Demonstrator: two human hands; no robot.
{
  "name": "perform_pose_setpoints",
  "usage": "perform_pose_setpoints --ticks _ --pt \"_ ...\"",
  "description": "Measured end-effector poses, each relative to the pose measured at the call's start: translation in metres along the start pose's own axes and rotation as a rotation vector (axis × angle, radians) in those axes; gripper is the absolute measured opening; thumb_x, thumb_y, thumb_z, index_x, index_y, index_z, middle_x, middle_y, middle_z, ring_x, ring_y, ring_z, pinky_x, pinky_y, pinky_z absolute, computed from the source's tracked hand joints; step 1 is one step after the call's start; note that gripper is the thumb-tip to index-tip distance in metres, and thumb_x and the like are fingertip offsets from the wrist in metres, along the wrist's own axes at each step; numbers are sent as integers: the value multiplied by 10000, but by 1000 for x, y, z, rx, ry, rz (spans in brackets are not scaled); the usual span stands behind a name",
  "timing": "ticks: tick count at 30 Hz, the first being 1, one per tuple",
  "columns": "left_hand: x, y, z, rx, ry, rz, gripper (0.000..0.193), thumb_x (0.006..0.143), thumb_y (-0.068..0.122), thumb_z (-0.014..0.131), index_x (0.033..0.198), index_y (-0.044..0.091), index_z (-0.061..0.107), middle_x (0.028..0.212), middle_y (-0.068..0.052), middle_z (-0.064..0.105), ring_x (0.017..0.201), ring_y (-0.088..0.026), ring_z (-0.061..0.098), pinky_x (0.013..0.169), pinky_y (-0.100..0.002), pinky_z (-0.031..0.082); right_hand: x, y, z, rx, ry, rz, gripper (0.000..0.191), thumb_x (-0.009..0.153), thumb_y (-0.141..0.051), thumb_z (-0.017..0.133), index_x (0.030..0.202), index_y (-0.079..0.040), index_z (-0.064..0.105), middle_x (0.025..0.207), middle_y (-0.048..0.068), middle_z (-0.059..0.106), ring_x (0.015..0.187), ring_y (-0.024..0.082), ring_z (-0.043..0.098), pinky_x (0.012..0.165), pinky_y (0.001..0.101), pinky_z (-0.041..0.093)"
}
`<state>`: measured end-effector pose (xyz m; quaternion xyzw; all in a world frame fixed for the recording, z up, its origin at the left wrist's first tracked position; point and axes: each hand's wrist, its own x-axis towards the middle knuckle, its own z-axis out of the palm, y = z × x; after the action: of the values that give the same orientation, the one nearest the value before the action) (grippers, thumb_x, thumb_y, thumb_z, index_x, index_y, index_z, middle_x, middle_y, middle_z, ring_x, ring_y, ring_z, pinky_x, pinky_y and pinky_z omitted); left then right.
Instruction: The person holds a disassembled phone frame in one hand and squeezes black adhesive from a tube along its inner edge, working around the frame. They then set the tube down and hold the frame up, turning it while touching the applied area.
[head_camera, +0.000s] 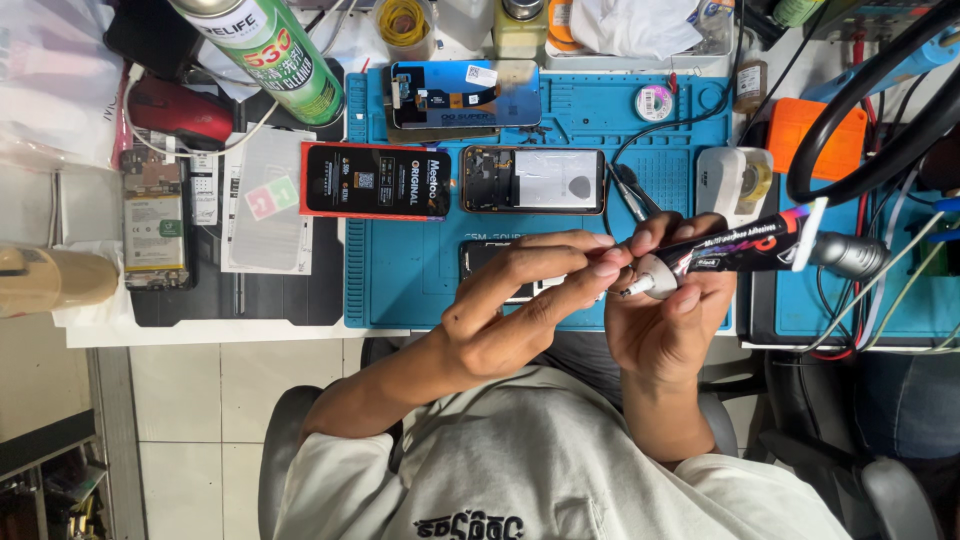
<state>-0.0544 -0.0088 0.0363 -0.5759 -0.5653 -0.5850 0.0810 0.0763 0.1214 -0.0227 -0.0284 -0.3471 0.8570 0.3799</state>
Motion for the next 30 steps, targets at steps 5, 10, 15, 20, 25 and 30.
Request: perform_pose_setpoints --ticks 5,10,15,20,25,30 --pt "1 -2 -9 113 -78 74 454 983 -136 795 1380 -63 586 1257 -144 614 1223 -297 691 1033 -385 638 -2 -2 13 -240 48 -138 493 981 -238 839 1212 69 530 1120 202 619 954 235 689 828 315 608" --pt "3 -3 -18 188 -138 91 443 977 -146 754 1381 -94 580 1262 -160 623 1175 -296 708 977 -383 639 -6 -6 26 -430 128 -247 463 958 -187 849 1200 69 548 1108 219 639 770 147 632 716 279 588" --pt "5 -2 -18 231 -126 100 414 1006 -89 750 1387 -86 586 1275 -163 602 1174 -314 702 1002 -405 641 -6 0 32 -533 91 -336 410 995 -127 858 1188 13 524 1151 201 661 953 180 651 887 285 599" --pt "9 -5 -20 178 -140 75 385 986 -66 726 1354 -54 612 1262 -157 649 1215 -316 703 1021 -410 640 -5 7 34 -621 59 -333 367 974 -57 861 1180 9 564 1162 205 666 1069 235 675 985 357 596" --pt "13 -14 -22 234 -61 255 263 988 30 782 1233 41 689 1137 -55 734 1133 -266 719 877 -363 631 8 2 23 -626 -58 -319 274 967 -95 826 1120 -19 612 1113 191 704 1224 268 629 1034 401 611" --pt "12 -28 -20 -38 -190 -312 236 916 171 817 1084 38 719 1003 -47 742 899 -233 753 775 -348 611 19 1 4 -551 -38 -219 227 957 -103 821 1061 -17 639 1112 196 730 1195 277 607 901 385 594"
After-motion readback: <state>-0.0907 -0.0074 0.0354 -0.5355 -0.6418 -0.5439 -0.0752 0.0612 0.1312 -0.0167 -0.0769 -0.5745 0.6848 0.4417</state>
